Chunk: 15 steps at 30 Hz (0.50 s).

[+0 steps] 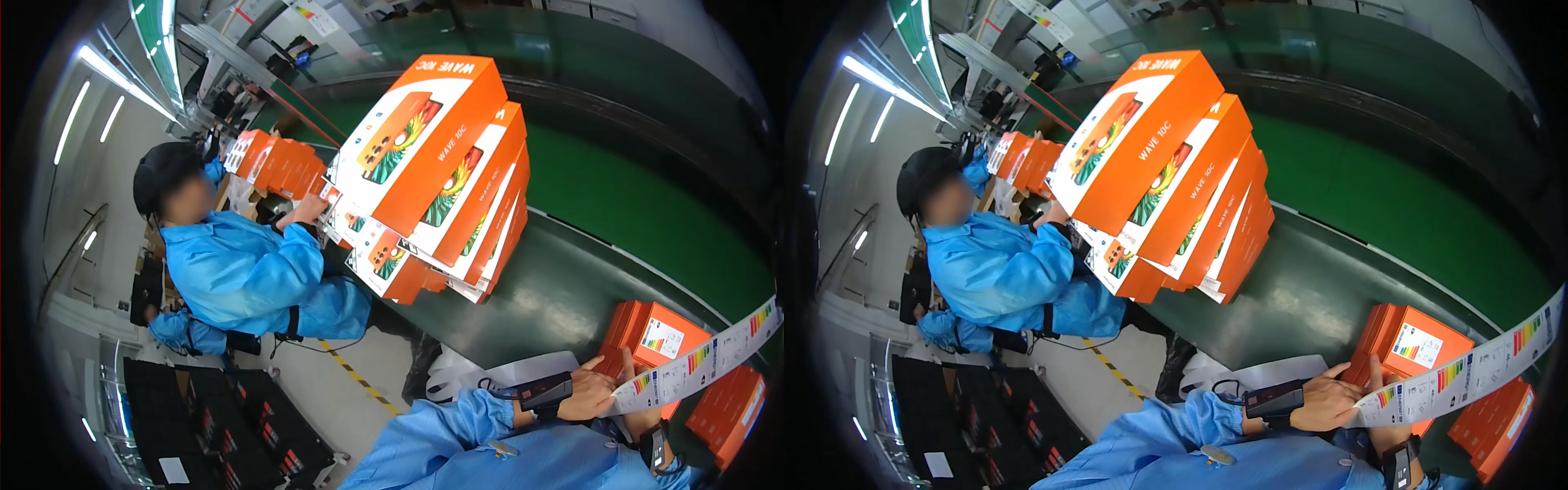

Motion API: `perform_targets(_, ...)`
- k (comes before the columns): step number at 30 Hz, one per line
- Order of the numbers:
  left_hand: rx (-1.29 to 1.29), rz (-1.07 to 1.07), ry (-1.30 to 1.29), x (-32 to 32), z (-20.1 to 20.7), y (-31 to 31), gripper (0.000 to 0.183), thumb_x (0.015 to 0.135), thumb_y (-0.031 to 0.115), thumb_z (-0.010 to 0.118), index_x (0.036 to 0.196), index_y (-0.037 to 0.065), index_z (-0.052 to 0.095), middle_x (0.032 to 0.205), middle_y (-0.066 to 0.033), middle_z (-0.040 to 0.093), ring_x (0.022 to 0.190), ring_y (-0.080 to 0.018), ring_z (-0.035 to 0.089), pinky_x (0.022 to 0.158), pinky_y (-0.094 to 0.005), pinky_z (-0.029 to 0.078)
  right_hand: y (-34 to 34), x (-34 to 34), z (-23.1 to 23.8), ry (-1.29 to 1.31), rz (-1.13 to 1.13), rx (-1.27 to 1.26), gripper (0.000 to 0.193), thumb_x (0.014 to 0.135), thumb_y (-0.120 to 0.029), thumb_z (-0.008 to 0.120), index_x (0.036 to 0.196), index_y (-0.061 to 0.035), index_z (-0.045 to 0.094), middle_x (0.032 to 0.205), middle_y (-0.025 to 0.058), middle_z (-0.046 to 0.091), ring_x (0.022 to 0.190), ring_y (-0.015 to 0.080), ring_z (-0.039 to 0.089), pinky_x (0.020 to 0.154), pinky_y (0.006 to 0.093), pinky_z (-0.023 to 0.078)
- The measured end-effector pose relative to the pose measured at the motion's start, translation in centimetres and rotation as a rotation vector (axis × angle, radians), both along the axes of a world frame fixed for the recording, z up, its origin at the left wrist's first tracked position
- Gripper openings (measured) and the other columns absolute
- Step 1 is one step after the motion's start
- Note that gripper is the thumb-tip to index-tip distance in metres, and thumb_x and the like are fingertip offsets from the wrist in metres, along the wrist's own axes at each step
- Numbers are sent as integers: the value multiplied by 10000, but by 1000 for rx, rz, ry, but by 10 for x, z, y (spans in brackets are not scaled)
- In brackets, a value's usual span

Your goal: Peeling energy labels from a roll and applying them to the back of orange product boxes on a factory assembly line.

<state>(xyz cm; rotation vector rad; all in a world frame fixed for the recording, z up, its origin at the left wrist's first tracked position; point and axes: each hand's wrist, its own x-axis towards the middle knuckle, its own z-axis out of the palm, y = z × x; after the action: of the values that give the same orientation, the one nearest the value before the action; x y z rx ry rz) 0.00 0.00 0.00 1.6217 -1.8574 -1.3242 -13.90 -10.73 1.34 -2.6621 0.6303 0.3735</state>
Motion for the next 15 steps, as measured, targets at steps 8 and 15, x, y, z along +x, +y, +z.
perform_targets(8, -175, 177, 67, -7, -16, 9, 373, 876, 197, 343, 1131, 9, 540, 1135, -104, 583, 1173, -170, 465, 1074, -515, 88, -12, -19, -7, -127, -222, -97, 694, 759, -171, 579, 1377, -60, 284, 1058, 176, 467, 975, 278, 463, 842, 404, 372)
perform_targets(15, -144, 114, 563, -32, -79, 2, 334, 836, 240, 433, 1088, 69, 572, 1131, -77, 573, 1079, -195, 522, 1049, -504, 161, -23, -38, -93, -1437, -870, 317, 511, 871, -231, 495, 1333, -54, 367, 1355, 171, 348, 1244, 304, 329, 1013, 377, 302)
